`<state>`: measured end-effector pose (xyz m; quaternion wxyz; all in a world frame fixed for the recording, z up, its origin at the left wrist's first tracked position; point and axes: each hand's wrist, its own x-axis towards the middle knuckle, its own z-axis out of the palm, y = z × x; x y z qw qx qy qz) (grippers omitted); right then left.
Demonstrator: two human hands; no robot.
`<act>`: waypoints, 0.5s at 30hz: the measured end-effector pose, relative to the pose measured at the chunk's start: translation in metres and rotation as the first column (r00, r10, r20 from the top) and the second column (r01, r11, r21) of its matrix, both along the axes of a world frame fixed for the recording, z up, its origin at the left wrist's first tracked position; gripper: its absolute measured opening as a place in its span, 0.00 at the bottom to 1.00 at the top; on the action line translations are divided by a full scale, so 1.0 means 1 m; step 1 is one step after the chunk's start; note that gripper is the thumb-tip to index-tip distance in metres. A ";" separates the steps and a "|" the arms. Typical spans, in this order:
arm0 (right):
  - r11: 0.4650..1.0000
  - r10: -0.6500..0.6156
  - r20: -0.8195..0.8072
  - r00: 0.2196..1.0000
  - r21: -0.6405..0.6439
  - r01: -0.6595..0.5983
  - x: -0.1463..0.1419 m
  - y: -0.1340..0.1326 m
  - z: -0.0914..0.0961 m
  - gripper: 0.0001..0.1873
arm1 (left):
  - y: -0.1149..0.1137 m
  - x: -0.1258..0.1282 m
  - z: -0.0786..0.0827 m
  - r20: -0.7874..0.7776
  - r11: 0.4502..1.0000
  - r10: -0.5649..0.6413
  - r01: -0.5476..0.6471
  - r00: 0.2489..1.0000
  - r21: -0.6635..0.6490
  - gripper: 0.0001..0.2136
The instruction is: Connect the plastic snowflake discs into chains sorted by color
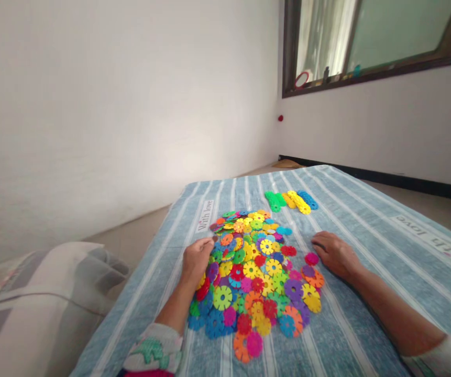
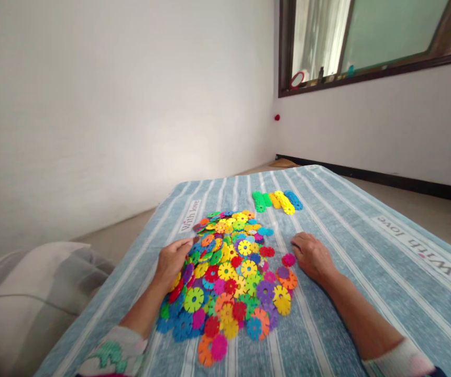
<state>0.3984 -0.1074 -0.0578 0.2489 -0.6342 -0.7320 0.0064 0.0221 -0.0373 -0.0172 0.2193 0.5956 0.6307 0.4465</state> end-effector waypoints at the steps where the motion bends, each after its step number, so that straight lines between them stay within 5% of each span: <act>1: 1.000 -0.003 0.006 1.000 0.006 0.003 0.000 0.000 -0.001 0.17 | -0.001 0.002 -0.001 0.086 1.000 0.005 -0.004 0.996 -0.007 0.17; 9: 0.997 0.018 0.031 0.999 0.070 -0.020 0.008 0.001 -0.013 0.17 | -0.001 -0.001 0.002 0.490 0.997 0.007 0.033 0.872 -0.073 0.16; 15: 0.953 0.014 0.093 0.996 0.300 -0.042 0.000 -0.004 -0.009 0.16 | 0.000 -0.004 0.003 0.557 0.993 -0.014 0.078 0.830 -0.090 0.14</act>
